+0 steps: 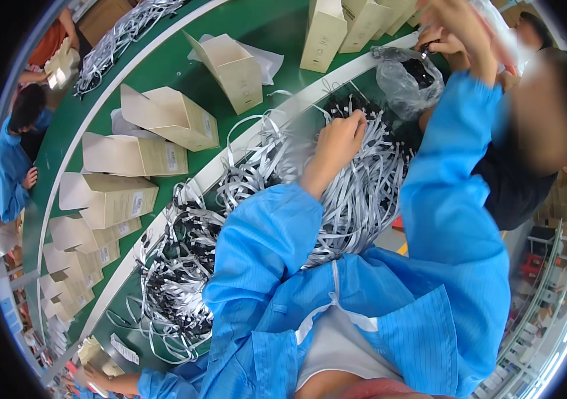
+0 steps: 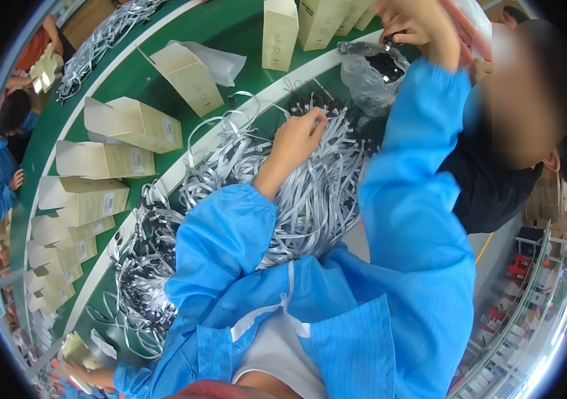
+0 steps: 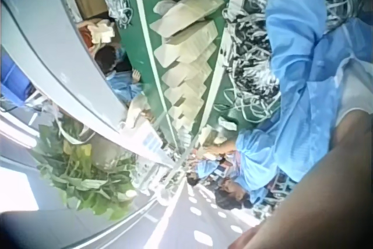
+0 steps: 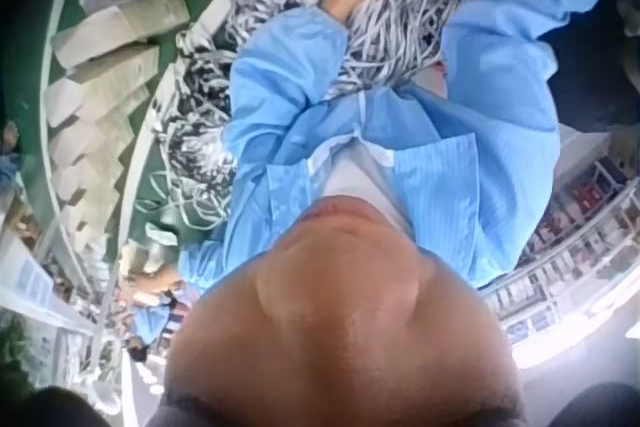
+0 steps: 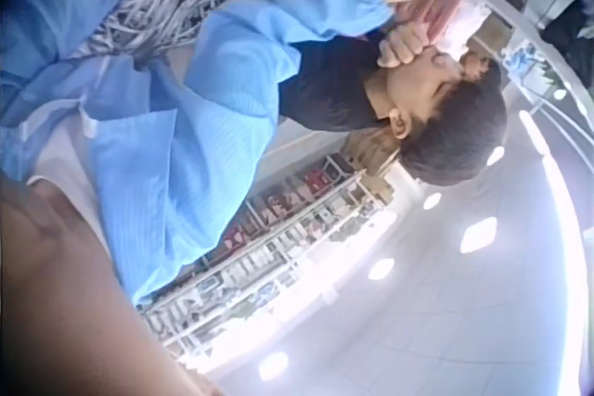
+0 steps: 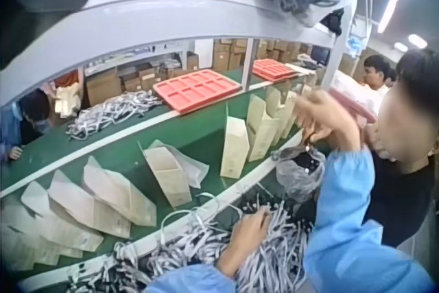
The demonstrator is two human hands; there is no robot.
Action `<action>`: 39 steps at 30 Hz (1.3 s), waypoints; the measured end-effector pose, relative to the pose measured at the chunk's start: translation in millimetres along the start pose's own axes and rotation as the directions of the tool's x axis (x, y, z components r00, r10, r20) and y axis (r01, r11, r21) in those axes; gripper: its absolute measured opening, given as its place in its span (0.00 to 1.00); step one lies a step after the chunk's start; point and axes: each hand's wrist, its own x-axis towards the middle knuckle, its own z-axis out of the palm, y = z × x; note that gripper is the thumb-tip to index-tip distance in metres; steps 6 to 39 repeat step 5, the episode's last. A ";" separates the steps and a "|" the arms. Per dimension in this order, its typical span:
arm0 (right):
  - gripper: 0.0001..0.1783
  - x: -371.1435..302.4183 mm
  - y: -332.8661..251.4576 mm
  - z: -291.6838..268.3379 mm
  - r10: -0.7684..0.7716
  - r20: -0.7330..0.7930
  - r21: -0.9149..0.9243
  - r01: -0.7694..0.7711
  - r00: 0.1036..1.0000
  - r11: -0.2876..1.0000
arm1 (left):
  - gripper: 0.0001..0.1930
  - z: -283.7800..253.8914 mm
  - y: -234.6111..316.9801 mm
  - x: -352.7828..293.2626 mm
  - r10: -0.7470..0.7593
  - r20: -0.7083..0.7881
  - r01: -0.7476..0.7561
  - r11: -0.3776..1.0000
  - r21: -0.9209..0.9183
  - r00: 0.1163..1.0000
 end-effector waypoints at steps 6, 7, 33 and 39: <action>0.18 -34.2 -27.0 104.5 -0.407 -0.075 -0.305 0.368 0.910 0.879 | 0.13 -1.1 -0.3 -6.5 0.094 0.204 -0.125 0.982 0.144 0.974; 0.18 -34.2 -27.0 104.5 -0.407 -0.075 -0.305 0.368 0.910 0.879 | 0.13 -1.1 -0.3 -6.5 0.094 0.204 -0.125 0.982 0.144 0.974; 0.18 -34.2 -27.0 104.5 -0.407 -0.075 -0.305 0.368 0.910 0.879 | 0.13 -1.1 -0.3 -6.5 0.094 0.204 -0.125 0.982 0.144 0.974; 0.18 -34.2 -27.0 104.5 -0.407 -0.075 -0.305 0.368 0.910 0.879 | 0.13 -1.1 -0.3 -6.5 0.094 0.204 -0.125 0.982 0.144 0.974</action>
